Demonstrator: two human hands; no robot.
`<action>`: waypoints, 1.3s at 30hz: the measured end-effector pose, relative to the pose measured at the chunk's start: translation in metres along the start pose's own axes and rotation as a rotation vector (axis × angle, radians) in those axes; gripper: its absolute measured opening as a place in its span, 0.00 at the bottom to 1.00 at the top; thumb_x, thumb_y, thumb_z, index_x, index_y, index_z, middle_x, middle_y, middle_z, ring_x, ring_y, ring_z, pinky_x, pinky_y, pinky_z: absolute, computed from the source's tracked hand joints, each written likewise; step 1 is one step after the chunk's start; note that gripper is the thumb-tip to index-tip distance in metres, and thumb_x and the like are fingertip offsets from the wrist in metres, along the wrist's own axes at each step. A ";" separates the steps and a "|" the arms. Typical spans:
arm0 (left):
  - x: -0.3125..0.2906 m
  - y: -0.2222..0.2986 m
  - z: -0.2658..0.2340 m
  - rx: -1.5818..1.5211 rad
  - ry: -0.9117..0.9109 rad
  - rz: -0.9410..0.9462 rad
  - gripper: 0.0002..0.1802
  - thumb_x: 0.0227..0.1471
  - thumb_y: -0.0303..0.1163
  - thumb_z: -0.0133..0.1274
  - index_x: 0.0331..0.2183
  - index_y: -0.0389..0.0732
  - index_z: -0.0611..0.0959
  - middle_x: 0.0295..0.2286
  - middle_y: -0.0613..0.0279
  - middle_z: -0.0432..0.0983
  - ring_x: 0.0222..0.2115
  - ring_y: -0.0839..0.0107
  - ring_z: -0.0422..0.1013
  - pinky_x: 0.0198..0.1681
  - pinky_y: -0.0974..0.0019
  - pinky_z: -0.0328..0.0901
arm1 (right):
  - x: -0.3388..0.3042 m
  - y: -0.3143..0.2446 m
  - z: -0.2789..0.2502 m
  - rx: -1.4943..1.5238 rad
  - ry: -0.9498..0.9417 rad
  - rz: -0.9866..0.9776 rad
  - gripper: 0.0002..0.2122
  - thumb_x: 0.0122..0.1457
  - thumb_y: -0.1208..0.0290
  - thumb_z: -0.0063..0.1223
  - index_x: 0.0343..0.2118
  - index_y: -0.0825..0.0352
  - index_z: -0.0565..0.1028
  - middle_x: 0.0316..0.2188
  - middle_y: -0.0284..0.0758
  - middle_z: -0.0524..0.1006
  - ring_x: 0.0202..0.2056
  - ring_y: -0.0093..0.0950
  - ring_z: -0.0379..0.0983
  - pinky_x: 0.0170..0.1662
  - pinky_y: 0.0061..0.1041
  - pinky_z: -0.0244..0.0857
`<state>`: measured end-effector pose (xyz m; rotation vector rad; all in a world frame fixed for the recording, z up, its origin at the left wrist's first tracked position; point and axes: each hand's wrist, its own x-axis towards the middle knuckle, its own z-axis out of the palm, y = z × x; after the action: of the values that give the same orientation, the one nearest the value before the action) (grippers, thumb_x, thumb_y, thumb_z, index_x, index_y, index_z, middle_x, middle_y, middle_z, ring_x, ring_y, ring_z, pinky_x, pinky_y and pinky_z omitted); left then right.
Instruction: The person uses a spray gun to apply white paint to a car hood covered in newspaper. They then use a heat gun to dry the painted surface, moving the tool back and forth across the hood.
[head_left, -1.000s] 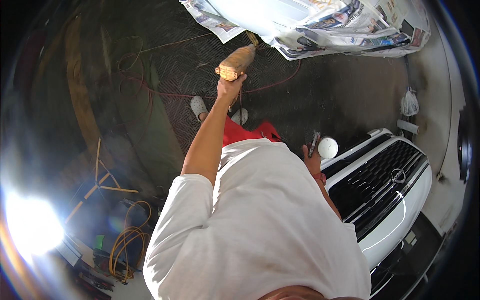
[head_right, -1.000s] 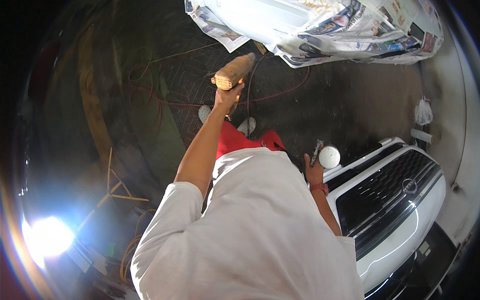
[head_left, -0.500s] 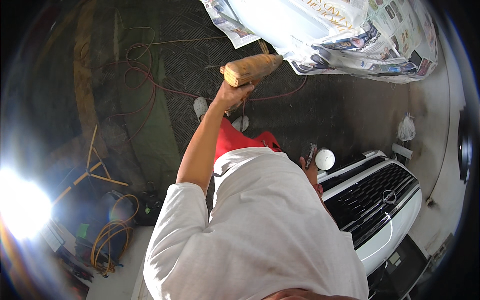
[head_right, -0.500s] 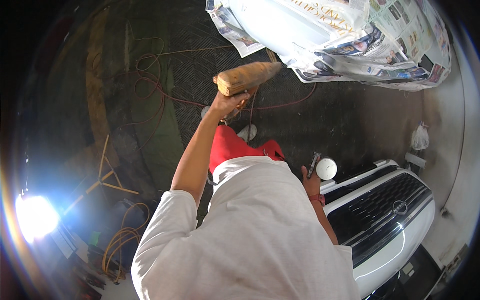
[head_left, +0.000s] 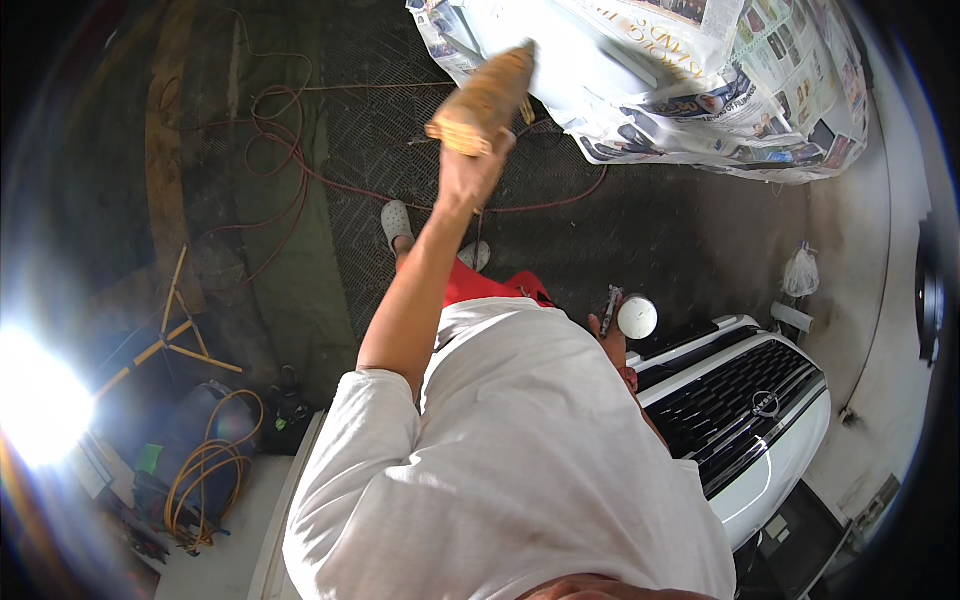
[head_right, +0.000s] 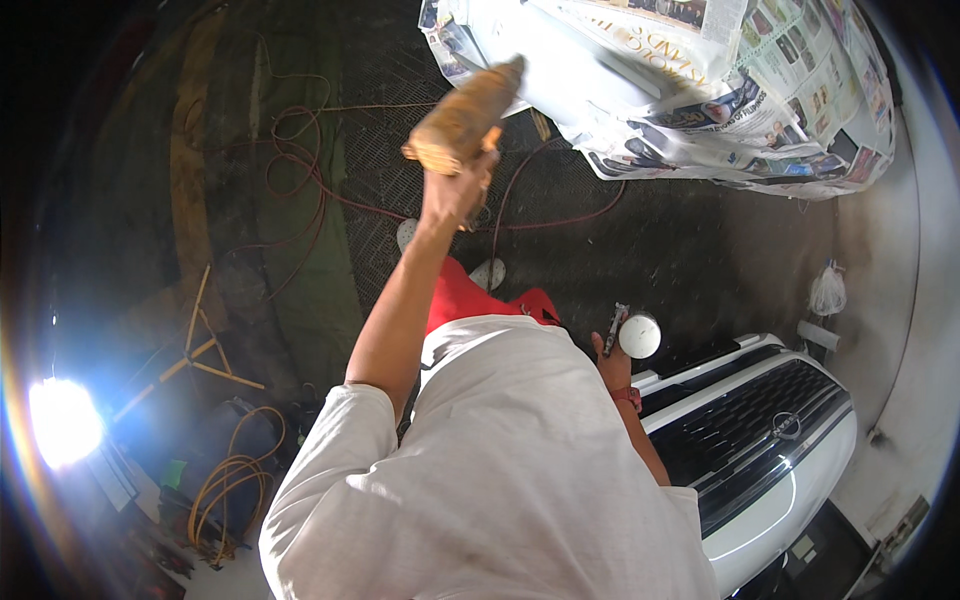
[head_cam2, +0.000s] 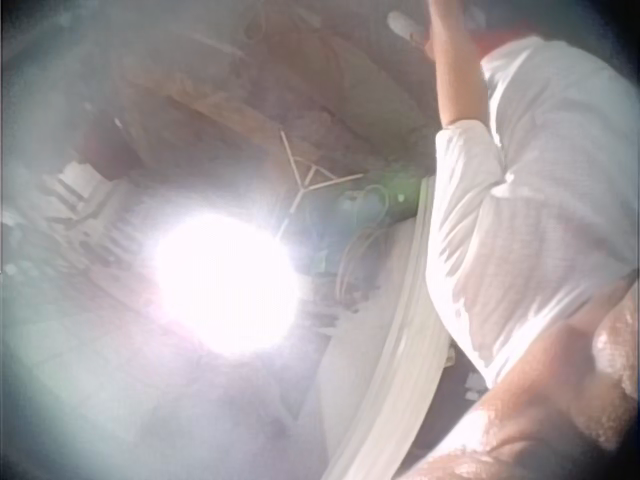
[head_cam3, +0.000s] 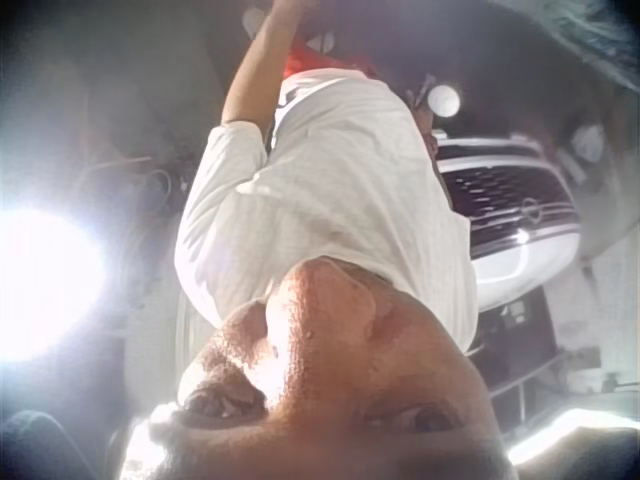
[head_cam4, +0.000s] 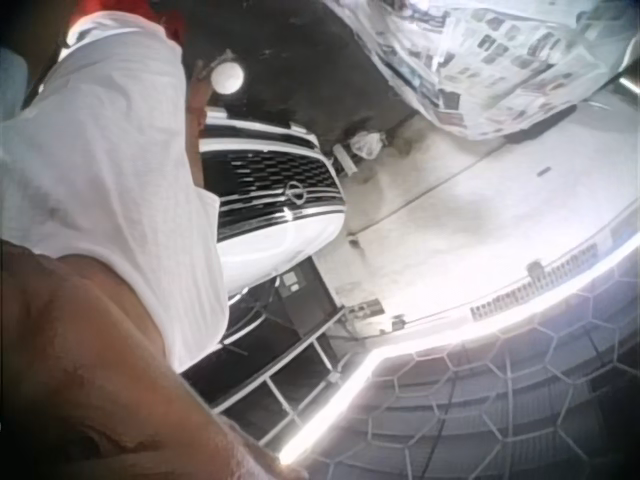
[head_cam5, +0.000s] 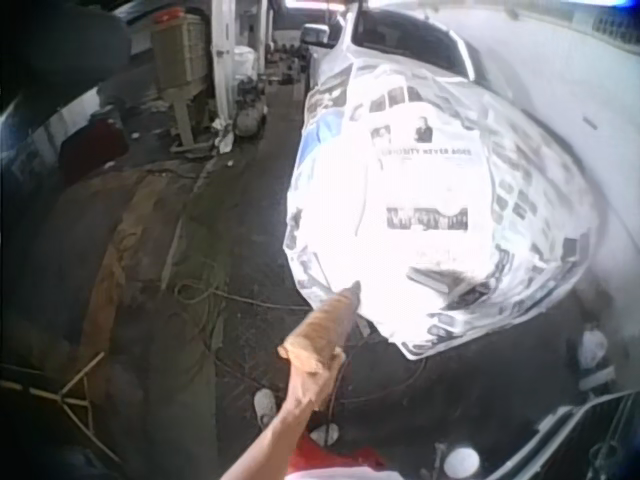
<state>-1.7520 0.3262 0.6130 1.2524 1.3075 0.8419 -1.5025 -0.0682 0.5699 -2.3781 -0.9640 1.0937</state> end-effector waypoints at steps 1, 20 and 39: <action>-0.010 0.002 0.009 0.036 -0.054 0.090 0.39 0.50 0.41 0.66 0.57 0.31 0.70 0.51 0.40 0.75 0.54 0.52 0.73 0.58 0.55 0.70 | 0.002 0.003 -0.001 0.000 -0.002 -0.009 0.40 0.66 0.55 0.57 0.72 0.72 0.50 0.69 0.58 0.56 0.71 0.53 0.50 0.71 0.38 0.45; 0.064 0.058 -0.066 -0.276 0.151 -0.099 0.15 0.53 0.32 0.61 0.40 0.33 0.81 0.30 0.61 0.79 0.29 0.75 0.74 0.32 0.66 0.69 | 0.007 -0.025 0.035 -0.253 0.283 -0.234 0.37 0.63 0.54 0.58 0.64 0.80 0.61 0.63 0.64 0.63 0.66 0.59 0.56 0.70 0.44 0.50; 0.160 0.138 -0.188 -0.633 -0.356 -0.056 0.11 0.55 0.29 0.63 0.39 0.38 0.81 0.27 0.67 0.75 0.25 0.77 0.70 0.30 0.69 0.67 | 0.039 -0.195 0.154 -0.048 0.173 -0.120 0.36 0.63 0.57 0.60 0.65 0.79 0.59 0.62 0.62 0.64 0.65 0.59 0.57 0.69 0.43 0.50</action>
<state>-1.8841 0.5408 0.7406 0.8048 0.7033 0.8545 -1.6869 0.1017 0.5594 -2.3727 -1.0653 0.8148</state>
